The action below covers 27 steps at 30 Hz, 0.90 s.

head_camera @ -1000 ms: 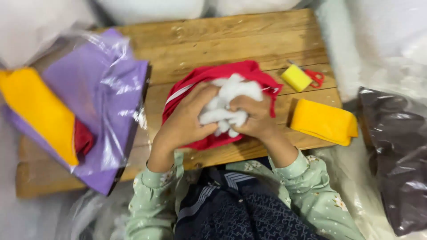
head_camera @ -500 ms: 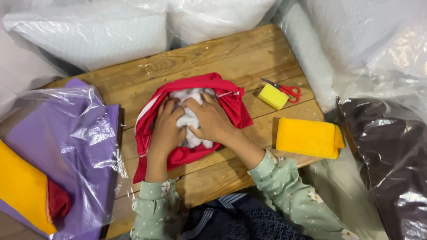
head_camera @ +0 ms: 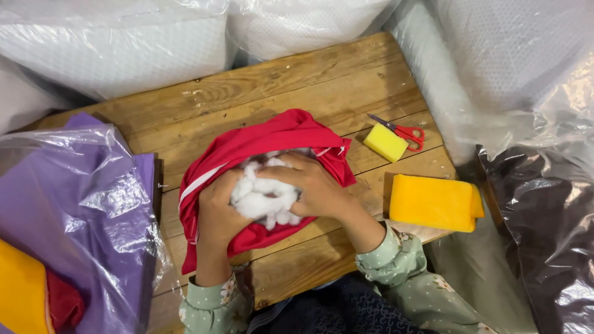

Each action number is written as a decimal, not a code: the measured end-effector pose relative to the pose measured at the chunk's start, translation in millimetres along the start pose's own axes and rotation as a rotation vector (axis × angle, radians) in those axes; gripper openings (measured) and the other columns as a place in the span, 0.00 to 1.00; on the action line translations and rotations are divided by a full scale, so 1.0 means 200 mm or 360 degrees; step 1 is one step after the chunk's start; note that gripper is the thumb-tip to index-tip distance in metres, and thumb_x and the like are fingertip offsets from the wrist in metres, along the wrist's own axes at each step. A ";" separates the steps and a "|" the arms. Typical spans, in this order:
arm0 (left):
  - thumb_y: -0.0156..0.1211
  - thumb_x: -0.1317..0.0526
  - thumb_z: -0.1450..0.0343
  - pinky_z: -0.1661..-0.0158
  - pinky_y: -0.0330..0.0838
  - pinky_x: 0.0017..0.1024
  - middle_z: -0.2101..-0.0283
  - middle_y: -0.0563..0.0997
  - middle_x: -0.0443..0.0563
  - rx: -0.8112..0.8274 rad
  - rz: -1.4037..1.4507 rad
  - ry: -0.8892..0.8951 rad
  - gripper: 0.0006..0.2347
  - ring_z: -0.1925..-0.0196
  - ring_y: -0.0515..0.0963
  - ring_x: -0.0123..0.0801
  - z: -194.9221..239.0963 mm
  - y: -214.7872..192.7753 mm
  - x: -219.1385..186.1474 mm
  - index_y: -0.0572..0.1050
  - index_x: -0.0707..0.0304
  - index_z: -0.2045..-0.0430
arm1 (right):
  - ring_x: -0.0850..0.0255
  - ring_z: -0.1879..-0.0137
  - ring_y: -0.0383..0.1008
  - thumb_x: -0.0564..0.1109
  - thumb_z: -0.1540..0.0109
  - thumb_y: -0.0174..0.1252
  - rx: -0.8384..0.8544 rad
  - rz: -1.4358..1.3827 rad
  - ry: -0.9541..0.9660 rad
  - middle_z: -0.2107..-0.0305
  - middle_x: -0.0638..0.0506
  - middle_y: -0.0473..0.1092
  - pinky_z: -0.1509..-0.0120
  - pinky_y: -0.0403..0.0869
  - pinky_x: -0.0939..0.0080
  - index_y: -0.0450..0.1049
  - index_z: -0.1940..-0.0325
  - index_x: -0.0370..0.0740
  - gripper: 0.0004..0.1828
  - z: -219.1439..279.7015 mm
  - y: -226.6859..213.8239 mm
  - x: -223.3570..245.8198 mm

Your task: The person takes handfuls of white cotton-like filling from a plastic bag and stuffs them into a red fabric item, likely a pillow or cushion. They repeatedly press and arrange the filling inside the red item to distribute it evenly.

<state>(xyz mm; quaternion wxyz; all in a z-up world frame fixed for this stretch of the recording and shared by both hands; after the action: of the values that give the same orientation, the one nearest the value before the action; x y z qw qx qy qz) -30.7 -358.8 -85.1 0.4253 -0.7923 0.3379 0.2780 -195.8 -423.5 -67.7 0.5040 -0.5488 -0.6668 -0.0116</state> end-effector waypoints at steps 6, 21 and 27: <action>0.71 0.61 0.38 0.66 0.78 0.34 0.74 0.76 0.46 -0.0070 -0.0139 0.0146 0.10 0.70 0.81 0.43 0.02 0.01 0.05 0.81 0.54 0.65 | 0.51 0.62 0.77 0.45 0.41 0.66 -0.0136 0.0139 0.0034 0.66 0.50 0.71 0.56 0.77 0.54 0.82 0.52 0.54 0.12 0.11 0.03 -0.19; 0.71 0.64 0.46 0.48 0.72 0.53 0.53 0.75 0.63 0.0175 0.0145 0.0065 0.24 0.50 0.77 0.65 -0.08 -0.09 -0.12 0.73 0.64 0.55 | 0.47 0.48 0.78 0.51 0.40 0.71 -0.0488 0.0547 0.0226 0.57 0.47 0.74 0.42 0.75 0.50 0.79 0.42 0.51 0.22 0.01 -0.20 -0.10; 0.74 0.36 0.41 0.30 0.56 0.54 0.33 0.68 0.65 0.0067 0.0382 0.0265 0.44 0.29 0.65 0.63 -0.06 -0.07 -0.17 0.66 0.61 0.33 | 0.32 0.31 0.61 0.37 0.43 0.59 -0.0299 -0.0081 0.0044 0.40 0.30 0.63 0.26 0.56 0.36 0.46 0.47 0.40 0.30 0.00 -0.04 -0.03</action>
<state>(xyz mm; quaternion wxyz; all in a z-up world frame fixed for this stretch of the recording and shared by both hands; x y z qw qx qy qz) -40.3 -353.0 -47.6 0.3760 -0.7574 0.4700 0.2530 -203.0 -430.5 -67.7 0.4590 -0.5763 -0.6695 -0.0946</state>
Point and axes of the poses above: each hand's wrist, its own z-axis away from the middle knuckle, its own y-axis out of the palm, x = y × z, the point moved 7 cm from there along -z, towards the middle knuckle
